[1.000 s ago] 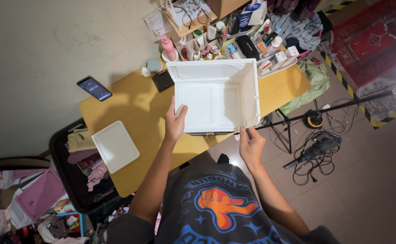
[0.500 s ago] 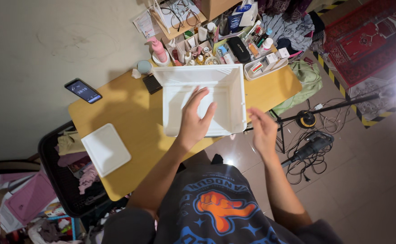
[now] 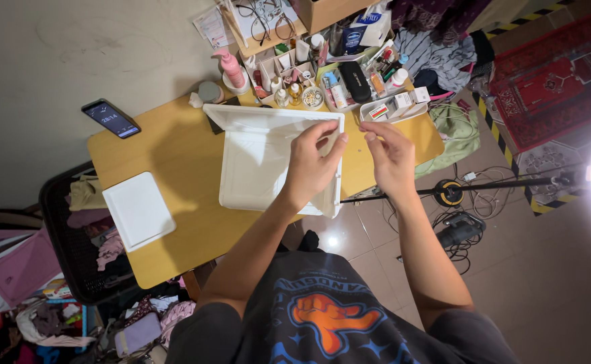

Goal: The person disassembles a white plastic storage unit on a yellow table. They remove the lid, take out three internal trays, and peel off protective plastic film from the unit's interior surfaces.

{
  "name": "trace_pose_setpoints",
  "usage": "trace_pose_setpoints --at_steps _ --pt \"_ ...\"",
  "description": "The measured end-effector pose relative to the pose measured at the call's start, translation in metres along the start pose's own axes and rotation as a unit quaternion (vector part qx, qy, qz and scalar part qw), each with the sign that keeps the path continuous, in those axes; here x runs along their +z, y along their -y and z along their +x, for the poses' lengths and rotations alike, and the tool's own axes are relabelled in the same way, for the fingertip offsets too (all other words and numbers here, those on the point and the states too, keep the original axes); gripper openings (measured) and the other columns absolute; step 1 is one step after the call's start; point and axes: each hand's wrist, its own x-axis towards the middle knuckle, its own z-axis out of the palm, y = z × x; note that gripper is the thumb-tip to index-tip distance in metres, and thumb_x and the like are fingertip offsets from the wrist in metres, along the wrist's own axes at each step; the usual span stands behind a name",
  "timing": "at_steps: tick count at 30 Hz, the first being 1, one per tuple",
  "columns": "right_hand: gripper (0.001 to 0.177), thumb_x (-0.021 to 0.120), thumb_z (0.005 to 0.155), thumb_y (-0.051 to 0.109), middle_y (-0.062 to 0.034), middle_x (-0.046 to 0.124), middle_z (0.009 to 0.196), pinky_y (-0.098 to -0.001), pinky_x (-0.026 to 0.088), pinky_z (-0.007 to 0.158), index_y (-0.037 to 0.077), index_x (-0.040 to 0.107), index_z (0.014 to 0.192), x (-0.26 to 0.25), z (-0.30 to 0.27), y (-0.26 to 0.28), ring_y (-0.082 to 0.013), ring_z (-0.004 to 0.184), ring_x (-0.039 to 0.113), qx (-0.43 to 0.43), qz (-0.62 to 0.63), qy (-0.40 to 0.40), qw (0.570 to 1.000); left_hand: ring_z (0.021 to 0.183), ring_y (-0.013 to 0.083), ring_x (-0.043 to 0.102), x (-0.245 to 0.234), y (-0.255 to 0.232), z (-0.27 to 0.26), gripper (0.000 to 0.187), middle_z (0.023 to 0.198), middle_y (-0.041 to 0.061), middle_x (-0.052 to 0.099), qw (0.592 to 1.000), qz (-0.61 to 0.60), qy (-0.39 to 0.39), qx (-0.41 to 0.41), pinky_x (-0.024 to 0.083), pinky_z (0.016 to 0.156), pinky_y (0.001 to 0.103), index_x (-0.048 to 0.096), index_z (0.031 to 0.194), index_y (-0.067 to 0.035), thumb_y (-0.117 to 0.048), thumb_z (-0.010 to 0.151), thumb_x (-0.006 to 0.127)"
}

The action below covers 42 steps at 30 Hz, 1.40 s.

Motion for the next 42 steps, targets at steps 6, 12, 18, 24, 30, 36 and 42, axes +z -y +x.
trace_pose_setpoints --at_steps 6,12,18,24,30,36,42 --pt "0.022 0.059 0.104 0.007 -0.0106 0.070 0.119 -0.0279 0.052 0.090 -0.004 0.071 0.118 0.004 0.028 -0.006 -0.0150 0.106 0.065 0.013 0.019 0.060 0.998 0.091 0.0218 0.076 0.002 -0.004 0.008 0.032 0.102 0.015 0.077 1.000 0.028 0.002 0.007 0.060 0.085 0.033 0.070 0.110 0.004 -0.019 0.090 0.076" --pt "0.022 0.059 0.105 0.009 -0.0087 0.072 0.116 -0.0289 0.051 0.096 -0.005 0.072 0.117 0.007 0.047 -0.010 -0.0148 0.107 0.065 0.015 0.063 0.152 0.986 0.074 0.0313 0.072 0.005 -0.009 0.012 0.030 0.083 0.019 0.074 0.991 0.135 -0.001 0.011 0.056 0.072 0.039 0.071 0.095 0.004 -0.022 0.084 0.080" --pt "0.020 0.064 0.101 0.011 -0.0023 0.075 0.099 -0.0251 0.051 0.081 -0.002 0.074 0.112 0.009 0.055 -0.019 -0.0094 0.091 0.065 0.114 0.108 0.174 0.972 0.083 0.0374 0.072 0.014 -0.005 0.013 0.027 0.088 0.021 0.072 0.983 0.170 -0.044 0.054 0.057 0.076 0.044 0.070 0.095 0.003 -0.023 0.089 0.075" --pt "0.015 0.070 0.099 0.009 -0.0012 0.070 0.090 -0.0229 0.045 0.064 -0.002 0.073 0.107 0.008 0.063 -0.032 -0.0052 0.073 0.058 0.186 0.158 0.172 0.954 0.087 0.0375 0.071 0.018 -0.011 0.008 0.023 0.096 0.017 0.072 0.983 0.165 -0.059 0.057 0.055 0.076 0.046 0.071 0.104 0.000 -0.021 0.093 0.068" --pt "0.015 0.069 0.097 0.008 -0.0016 0.071 0.086 -0.0223 0.047 0.061 -0.002 0.074 0.107 0.009 0.070 -0.037 -0.0053 0.068 0.059 0.202 0.175 0.175 0.947 0.089 0.0370 0.070 0.018 -0.012 0.010 0.023 0.103 0.016 0.071 0.981 0.184 -0.043 0.050 0.054 0.075 0.047 0.070 0.107 -0.001 -0.020 0.096 0.065" --pt "0.017 0.067 0.100 0.009 -0.0013 0.069 0.084 -0.0220 0.045 0.059 -0.003 0.075 0.109 0.009 0.070 -0.034 -0.0049 0.067 0.056 0.170 0.145 0.193 0.956 0.076 0.0300 0.066 0.022 -0.008 0.010 0.019 0.092 0.016 0.065 0.993 0.104 -0.033 0.038 0.053 0.069 0.042 0.066 0.107 0.004 -0.012 0.097 0.064" --pt "0.018 0.065 0.101 0.009 -0.0009 0.071 0.089 -0.0214 0.050 0.066 -0.003 0.073 0.112 0.008 0.072 -0.027 -0.0037 0.076 0.060 0.141 0.111 0.207 0.962 0.077 0.0276 0.067 0.017 -0.001 0.012 0.018 0.094 0.015 0.065 0.995 0.087 -0.018 0.052 0.054 0.069 0.040 0.066 0.106 0.005 -0.010 0.096 0.063"
